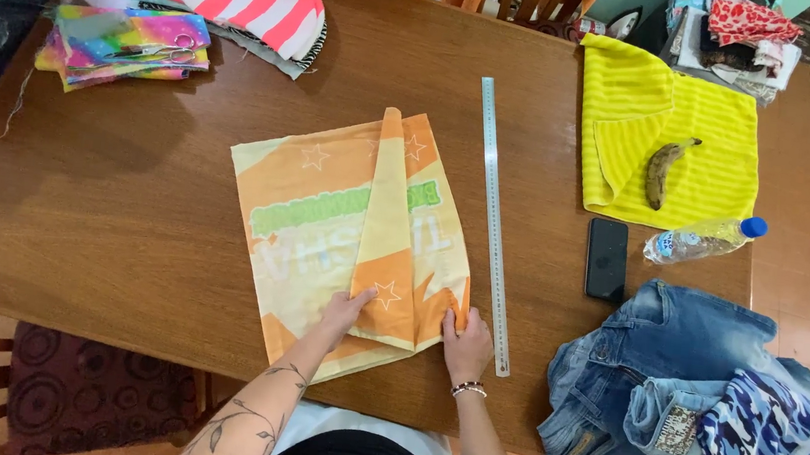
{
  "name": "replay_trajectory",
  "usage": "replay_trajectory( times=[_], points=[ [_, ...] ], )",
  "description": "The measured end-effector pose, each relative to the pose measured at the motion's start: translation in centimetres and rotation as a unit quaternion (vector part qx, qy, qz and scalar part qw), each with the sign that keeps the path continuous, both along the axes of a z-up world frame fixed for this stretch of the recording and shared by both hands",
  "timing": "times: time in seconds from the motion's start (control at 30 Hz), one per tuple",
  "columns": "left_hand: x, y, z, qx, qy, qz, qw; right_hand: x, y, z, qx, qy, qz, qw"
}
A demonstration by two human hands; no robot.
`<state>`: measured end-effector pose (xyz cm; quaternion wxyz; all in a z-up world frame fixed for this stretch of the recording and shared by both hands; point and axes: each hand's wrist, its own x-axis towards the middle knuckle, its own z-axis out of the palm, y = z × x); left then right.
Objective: The person measures a piece of orange patterned fabric with a metal ruler on a wooden table. They then unfold a large, colorful rainbow-patterned fabric, smooth it out, and measure its dimensions using the ruler.
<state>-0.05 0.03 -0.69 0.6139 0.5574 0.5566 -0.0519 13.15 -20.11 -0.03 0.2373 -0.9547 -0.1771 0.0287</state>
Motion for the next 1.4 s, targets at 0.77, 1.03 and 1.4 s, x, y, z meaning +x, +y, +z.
replay_trajectory(
  times=[0.77,1.03,1.4],
  points=[
    [0.6,-0.6,0.1,0.008,0.041,-0.020,0.999,1.0,-2.4,7.1,0.061,0.187,-0.105,0.975],
    [6.7,-8.6,6.2,0.043,-0.090,-0.115,0.988,-1.5,1.0,9.8,0.240,0.309,-0.024,0.920],
    [2.3,-5.1,1.0,0.112,-0.258,-0.175,0.944,2.5,-1.2,3.2,0.195,0.303,-0.141,0.922]
  ],
)
